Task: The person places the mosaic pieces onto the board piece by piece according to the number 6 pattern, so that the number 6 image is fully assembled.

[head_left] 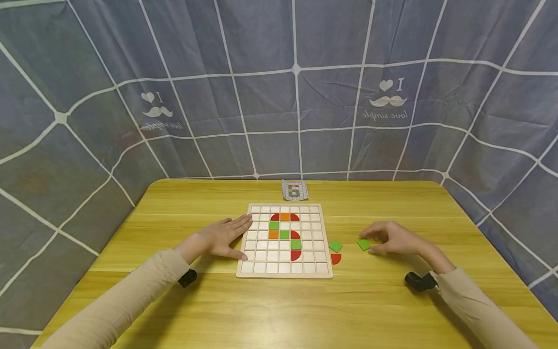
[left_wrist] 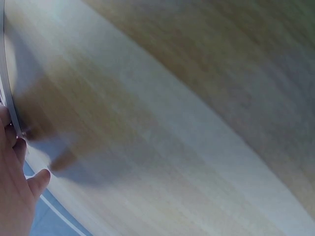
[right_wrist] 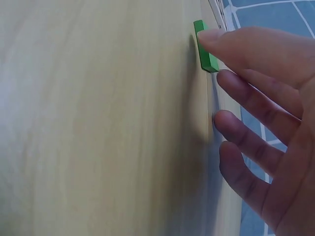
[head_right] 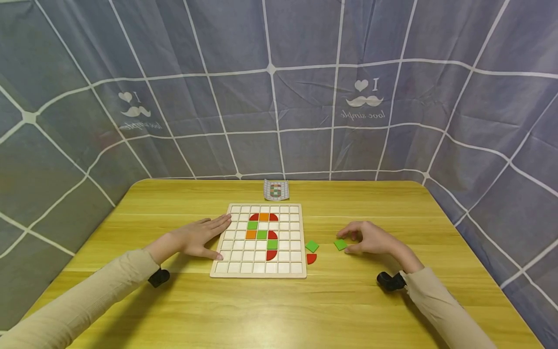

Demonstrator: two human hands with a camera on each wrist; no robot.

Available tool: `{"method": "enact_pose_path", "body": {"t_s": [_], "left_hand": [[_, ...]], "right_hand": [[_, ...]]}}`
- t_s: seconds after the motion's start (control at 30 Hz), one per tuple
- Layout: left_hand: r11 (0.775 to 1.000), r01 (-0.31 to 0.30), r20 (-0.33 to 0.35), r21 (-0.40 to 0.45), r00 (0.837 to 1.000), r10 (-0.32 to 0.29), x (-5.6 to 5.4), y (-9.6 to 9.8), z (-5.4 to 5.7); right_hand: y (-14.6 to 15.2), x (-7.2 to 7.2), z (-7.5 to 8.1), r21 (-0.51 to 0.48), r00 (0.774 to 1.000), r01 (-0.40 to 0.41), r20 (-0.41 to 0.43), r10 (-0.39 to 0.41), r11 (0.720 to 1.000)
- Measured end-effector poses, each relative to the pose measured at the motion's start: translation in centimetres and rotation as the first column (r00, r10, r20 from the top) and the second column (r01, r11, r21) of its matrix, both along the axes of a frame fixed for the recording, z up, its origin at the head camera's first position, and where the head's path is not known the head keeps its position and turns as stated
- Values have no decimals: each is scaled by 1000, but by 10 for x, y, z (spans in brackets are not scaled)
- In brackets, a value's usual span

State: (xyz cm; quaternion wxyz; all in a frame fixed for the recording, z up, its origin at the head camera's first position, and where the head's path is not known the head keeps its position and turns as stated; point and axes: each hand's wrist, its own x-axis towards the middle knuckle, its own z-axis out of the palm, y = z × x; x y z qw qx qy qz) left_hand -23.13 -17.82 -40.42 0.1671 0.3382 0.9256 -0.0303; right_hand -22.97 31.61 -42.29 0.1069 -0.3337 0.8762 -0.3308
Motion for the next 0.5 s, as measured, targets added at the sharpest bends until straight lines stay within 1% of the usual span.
{"method": "enact_pose_path", "body": {"t_s": [0.27,0.5], "left_hand": [[1000,4,-1,3,1000,-4,0,0,0],[1000,11,-10,2,1000,-11,0,0,0]], "right_hand": [[-2,-1,1,-2,1000,-28,3,28,1000],[-4,-2,1,40,1000,-9,19,8,999]]}}
